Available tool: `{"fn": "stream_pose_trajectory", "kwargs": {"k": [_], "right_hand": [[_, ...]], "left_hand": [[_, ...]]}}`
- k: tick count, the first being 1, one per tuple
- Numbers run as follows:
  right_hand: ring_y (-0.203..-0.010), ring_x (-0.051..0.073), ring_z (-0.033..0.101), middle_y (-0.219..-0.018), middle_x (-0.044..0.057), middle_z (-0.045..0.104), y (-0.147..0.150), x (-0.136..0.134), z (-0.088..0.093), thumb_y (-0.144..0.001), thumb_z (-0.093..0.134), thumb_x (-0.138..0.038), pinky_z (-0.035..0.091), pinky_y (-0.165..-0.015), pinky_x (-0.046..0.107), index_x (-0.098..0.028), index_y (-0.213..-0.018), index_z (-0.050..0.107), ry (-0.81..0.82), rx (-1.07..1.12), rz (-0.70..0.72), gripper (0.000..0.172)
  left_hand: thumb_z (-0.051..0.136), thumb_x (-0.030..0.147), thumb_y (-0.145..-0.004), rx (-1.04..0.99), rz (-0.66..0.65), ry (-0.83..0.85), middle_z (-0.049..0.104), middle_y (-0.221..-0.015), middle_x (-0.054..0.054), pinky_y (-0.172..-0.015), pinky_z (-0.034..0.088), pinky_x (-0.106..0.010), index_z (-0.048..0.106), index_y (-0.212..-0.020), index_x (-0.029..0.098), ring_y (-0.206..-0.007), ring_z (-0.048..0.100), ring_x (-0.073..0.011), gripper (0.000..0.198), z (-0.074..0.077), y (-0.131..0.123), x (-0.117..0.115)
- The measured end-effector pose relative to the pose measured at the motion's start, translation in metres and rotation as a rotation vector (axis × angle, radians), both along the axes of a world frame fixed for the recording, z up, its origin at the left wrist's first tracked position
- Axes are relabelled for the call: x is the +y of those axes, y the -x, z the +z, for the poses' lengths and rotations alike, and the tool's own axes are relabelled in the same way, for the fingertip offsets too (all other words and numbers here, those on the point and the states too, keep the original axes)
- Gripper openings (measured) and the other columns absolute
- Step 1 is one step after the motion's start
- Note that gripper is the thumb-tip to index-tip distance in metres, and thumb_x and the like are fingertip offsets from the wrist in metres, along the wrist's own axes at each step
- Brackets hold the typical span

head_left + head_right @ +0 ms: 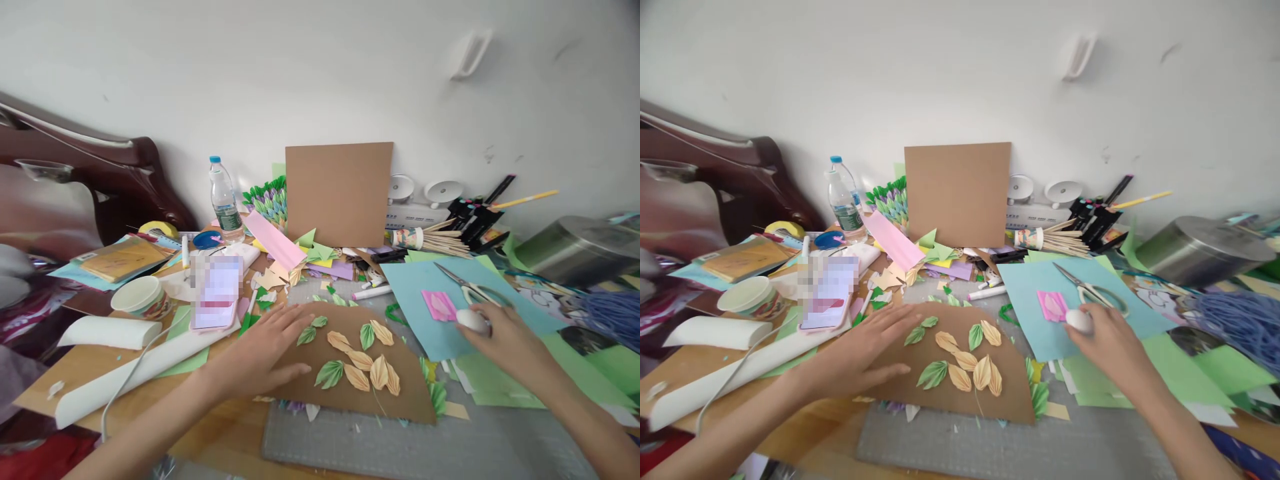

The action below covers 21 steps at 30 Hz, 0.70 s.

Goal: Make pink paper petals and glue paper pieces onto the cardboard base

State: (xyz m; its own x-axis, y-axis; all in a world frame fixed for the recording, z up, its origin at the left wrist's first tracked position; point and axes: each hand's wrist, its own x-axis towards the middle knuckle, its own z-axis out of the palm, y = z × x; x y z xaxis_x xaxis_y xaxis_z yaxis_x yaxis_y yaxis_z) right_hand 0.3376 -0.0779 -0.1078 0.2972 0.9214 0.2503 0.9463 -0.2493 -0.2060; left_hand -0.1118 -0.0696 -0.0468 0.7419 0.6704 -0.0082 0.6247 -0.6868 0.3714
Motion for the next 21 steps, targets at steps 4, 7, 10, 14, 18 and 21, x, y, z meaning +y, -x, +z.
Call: {"fn": "stream_pose_trajectory", "kwargs": {"k": [4, 7, 10, 14, 18, 21], "right_hand": [[-0.102, 0.02, 0.062, -0.121, 0.008, 0.06, -0.002, 0.05, 0.017, -0.094, 0.059, -0.037, 0.054, -0.087, 0.041, -0.018, -0.121, 0.057, 0.05, -0.008, 0.051, 0.033], [-0.106, 0.021, 0.061, -0.123, 0.009, 0.06, 0.0, 0.082, 0.019, -0.094, 0.058, -0.036, 0.053, -0.089, 0.042, -0.019, -0.122, 0.058, 0.09, -0.013, 0.074, 0.033], [-0.106, 0.021, 0.062, -0.123, 0.008, 0.06, 0.002, 0.099, 0.012, -0.094, 0.058, -0.035, 0.053, -0.089, 0.042, -0.019, -0.121, 0.058, 0.137, -0.01, 0.117, 0.032], [-0.106, 0.021, 0.062, -0.123, 0.008, 0.06, -0.002, 0.1, 0.002, -0.095, 0.058, -0.035, 0.053, -0.089, 0.04, -0.021, -0.12, 0.059, 0.164, 0.01, 0.172, 0.029], [-0.105, 0.021, 0.062, -0.121, 0.007, 0.061, -0.004, 0.096, -0.003, -0.096, 0.056, -0.036, 0.053, -0.089, 0.04, -0.021, -0.119, 0.06, 0.141, 0.019, 0.173, 0.028], [-0.107, 0.021, 0.062, -0.121, 0.007, 0.061, -0.002, 0.094, -0.004, -0.097, 0.052, -0.037, 0.053, -0.09, 0.04, -0.02, -0.119, 0.06, 0.089, 0.011, 0.167, 0.029]], "left_hand": [[0.064, 0.045, -0.084, 0.052, 0.018, 0.039, 0.032, -0.158, -0.01, -0.117, 0.025, -0.057, 0.028, -0.152, 0.026, -0.145, 0.028, -0.0357, 0.08, 0.001, 0.004, 0.002], [0.067, 0.046, -0.082, 0.056, 0.011, 0.036, 0.035, -0.157, -0.011, -0.116, 0.028, -0.056, 0.033, -0.15, 0.025, -0.144, 0.031, -0.0357, 0.08, -0.004, 0.008, 0.001], [0.059, 0.045, -0.089, 0.043, 0.077, -0.074, 0.04, -0.154, -0.012, -0.117, 0.025, -0.056, 0.04, -0.145, 0.024, -0.142, 0.035, -0.0341, 0.063, -0.007, 0.017, 0.007], [0.051, 0.04, -0.092, 0.091, 0.512, -0.284, 0.045, -0.147, -0.019, -0.111, 0.035, -0.052, 0.044, -0.14, 0.015, -0.137, 0.041, -0.0361, 0.055, -0.007, 0.033, 0.027], [0.052, 0.055, -0.085, 0.217, 0.921, -0.342, 0.045, -0.135, -0.037, -0.094, 0.041, -0.06, 0.029, -0.143, -0.006, -0.122, 0.047, -0.0515, 0.087, -0.009, 0.046, 0.045], [0.051, 0.067, -0.08, 0.327, 1.054, -0.289, 0.051, -0.124, -0.036, -0.085, 0.045, -0.056, 0.022, -0.147, -0.007, -0.113, 0.051, -0.0529, 0.103, -0.014, 0.052, 0.051]]}}
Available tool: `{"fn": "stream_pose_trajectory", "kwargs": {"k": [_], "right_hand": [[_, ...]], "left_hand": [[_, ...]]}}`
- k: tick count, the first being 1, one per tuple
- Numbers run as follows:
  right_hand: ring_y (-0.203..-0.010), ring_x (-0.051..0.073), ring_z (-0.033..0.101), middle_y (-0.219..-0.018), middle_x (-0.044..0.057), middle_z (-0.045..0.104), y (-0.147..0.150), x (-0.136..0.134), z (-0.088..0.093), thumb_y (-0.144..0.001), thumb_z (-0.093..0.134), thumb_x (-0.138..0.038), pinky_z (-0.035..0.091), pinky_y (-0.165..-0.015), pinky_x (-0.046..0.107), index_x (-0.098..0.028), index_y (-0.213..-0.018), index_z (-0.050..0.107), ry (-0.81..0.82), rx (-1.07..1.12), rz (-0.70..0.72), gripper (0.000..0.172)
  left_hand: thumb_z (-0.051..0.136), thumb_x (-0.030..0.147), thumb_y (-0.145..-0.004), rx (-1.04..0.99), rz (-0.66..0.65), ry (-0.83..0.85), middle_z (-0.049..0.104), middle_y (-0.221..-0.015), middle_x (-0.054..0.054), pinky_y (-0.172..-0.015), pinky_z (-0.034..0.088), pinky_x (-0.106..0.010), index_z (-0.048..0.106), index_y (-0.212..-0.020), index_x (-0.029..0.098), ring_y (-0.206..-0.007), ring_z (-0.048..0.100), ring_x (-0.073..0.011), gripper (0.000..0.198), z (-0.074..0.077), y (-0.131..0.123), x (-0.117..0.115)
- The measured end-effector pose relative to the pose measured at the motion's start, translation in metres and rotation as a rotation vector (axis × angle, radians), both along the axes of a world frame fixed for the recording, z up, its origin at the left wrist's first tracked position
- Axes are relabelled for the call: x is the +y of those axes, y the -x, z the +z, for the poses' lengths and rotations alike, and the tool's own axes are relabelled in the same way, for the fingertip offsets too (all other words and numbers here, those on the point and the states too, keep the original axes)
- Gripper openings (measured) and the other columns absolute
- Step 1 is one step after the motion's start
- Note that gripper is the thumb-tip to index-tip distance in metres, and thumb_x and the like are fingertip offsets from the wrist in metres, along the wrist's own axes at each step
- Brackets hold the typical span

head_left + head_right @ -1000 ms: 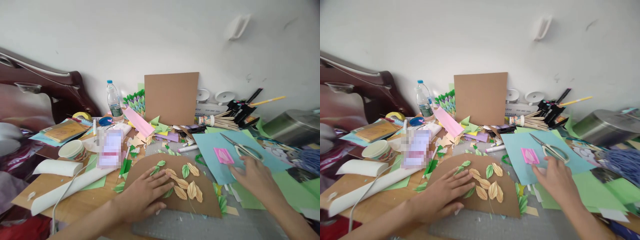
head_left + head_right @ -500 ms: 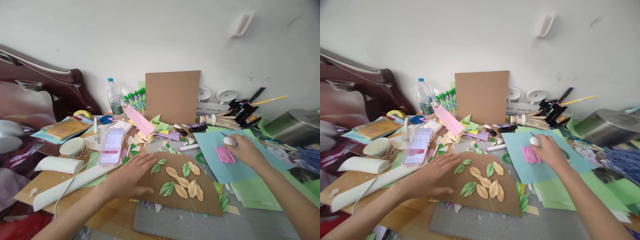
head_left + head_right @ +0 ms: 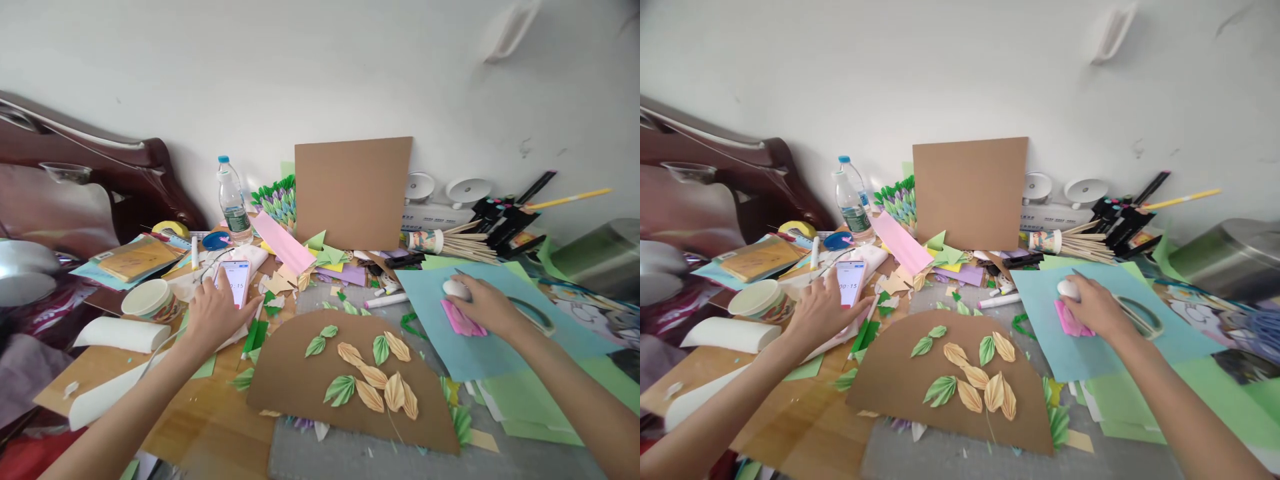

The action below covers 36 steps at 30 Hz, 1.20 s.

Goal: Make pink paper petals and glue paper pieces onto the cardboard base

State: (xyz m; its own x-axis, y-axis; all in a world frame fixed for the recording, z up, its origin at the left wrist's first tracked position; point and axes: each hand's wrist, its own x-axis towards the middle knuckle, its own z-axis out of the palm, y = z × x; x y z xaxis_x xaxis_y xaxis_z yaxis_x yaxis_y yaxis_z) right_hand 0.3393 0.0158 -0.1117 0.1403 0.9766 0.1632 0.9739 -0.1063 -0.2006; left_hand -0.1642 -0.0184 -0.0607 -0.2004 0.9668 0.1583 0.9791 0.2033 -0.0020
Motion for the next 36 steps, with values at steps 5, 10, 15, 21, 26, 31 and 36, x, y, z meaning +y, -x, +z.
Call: {"fn": "stream_pose_trajectory", "kwargs": {"k": [5, 10, 15, 21, 26, 31, 36], "right_hand": [[-0.112, 0.024, 0.059, -0.127, 0.01, 0.058, 0.018, -0.009, 0.002, -0.093, 0.06, -0.036, 0.05, -0.095, 0.048, -0.017, -0.125, 0.056, -0.189, 0.004, 0.008, 0.037], [-0.116, 0.03, 0.057, -0.118, 0.013, 0.063, 0.051, -0.041, 0.007, -0.09, 0.054, -0.041, 0.047, -0.098, 0.05, -0.017, -0.12, 0.058, -0.384, 0.129, 0.083, 0.039], [-0.102, 0.033, 0.064, -0.112, 0.012, 0.065, 0.079, -0.078, 0.002, -0.087, 0.05, -0.046, 0.051, -0.089, 0.05, -0.022, -0.114, 0.059, -0.501, 0.266, 0.013, 0.037], [-0.095, 0.031, 0.065, -0.105, 0.01, 0.067, 0.084, -0.092, -0.013, -0.085, 0.053, -0.045, 0.05, -0.089, 0.051, -0.024, -0.105, 0.062, -0.537, 0.371, -0.012, 0.03], [-0.096, 0.03, 0.064, -0.101, 0.01, 0.067, 0.083, -0.093, -0.011, -0.084, 0.055, -0.043, 0.049, -0.09, 0.049, -0.022, -0.099, 0.063, -0.579, 0.392, -0.013, 0.027], [-0.094, 0.031, 0.064, -0.098, 0.01, 0.067, 0.086, -0.097, -0.003, -0.084, 0.055, -0.044, 0.048, -0.084, 0.046, -0.022, -0.096, 0.064, -0.599, 0.362, -0.009, 0.027], [-0.095, 0.031, 0.064, -0.099, 0.011, 0.067, 0.084, -0.098, -0.004, -0.084, 0.055, -0.043, 0.048, -0.073, 0.042, -0.022, -0.095, 0.064, -0.605, 0.366, -0.033, 0.026]], "left_hand": [[0.061, 0.058, -0.075, -0.046, 0.008, 0.016, 0.055, -0.118, -0.031, -0.085, 0.046, -0.049, 0.019, -0.148, -0.006, -0.111, 0.055, -0.0473, 0.106, -0.008, 0.012, 0.007], [0.064, 0.05, -0.074, -0.079, -0.09, 0.003, 0.054, -0.124, -0.026, -0.091, 0.045, -0.047, 0.021, -0.148, 0.001, -0.114, 0.054, -0.0421, 0.099, -0.008, 0.029, 0.013], [0.064, 0.054, -0.077, -0.084, -0.207, -0.006, 0.055, -0.123, -0.023, -0.091, 0.046, -0.048, 0.028, -0.148, 0.008, -0.115, 0.055, -0.0412, 0.092, -0.01, 0.047, 0.017], [0.049, 0.064, -0.087, -0.054, -0.332, -0.06, 0.05, -0.134, -0.02, -0.099, 0.041, -0.056, 0.036, -0.149, 0.023, -0.124, 0.049, -0.0417, 0.075, -0.011, 0.057, 0.037], [0.052, 0.055, -0.09, -0.035, -0.452, -0.117, 0.039, -0.151, -0.014, -0.108, 0.031, -0.061, 0.058, -0.134, 0.028, -0.139, 0.032, -0.0412, 0.052, -0.012, 0.053, 0.048], [0.049, 0.049, -0.093, -0.09, -0.502, -0.219, 0.051, -0.142, -0.013, -0.11, 0.03, -0.061, 0.07, -0.116, 0.024, -0.138, 0.034, -0.0397, 0.04, -0.015, 0.056, 0.045], [0.038, 0.039, -0.099, -0.247, -0.506, -0.403, 0.064, -0.118, -0.011, -0.11, 0.036, -0.05, 0.073, -0.096, 0.02, -0.126, 0.049, -0.0306, 0.04, -0.015, 0.065, 0.041]]}}
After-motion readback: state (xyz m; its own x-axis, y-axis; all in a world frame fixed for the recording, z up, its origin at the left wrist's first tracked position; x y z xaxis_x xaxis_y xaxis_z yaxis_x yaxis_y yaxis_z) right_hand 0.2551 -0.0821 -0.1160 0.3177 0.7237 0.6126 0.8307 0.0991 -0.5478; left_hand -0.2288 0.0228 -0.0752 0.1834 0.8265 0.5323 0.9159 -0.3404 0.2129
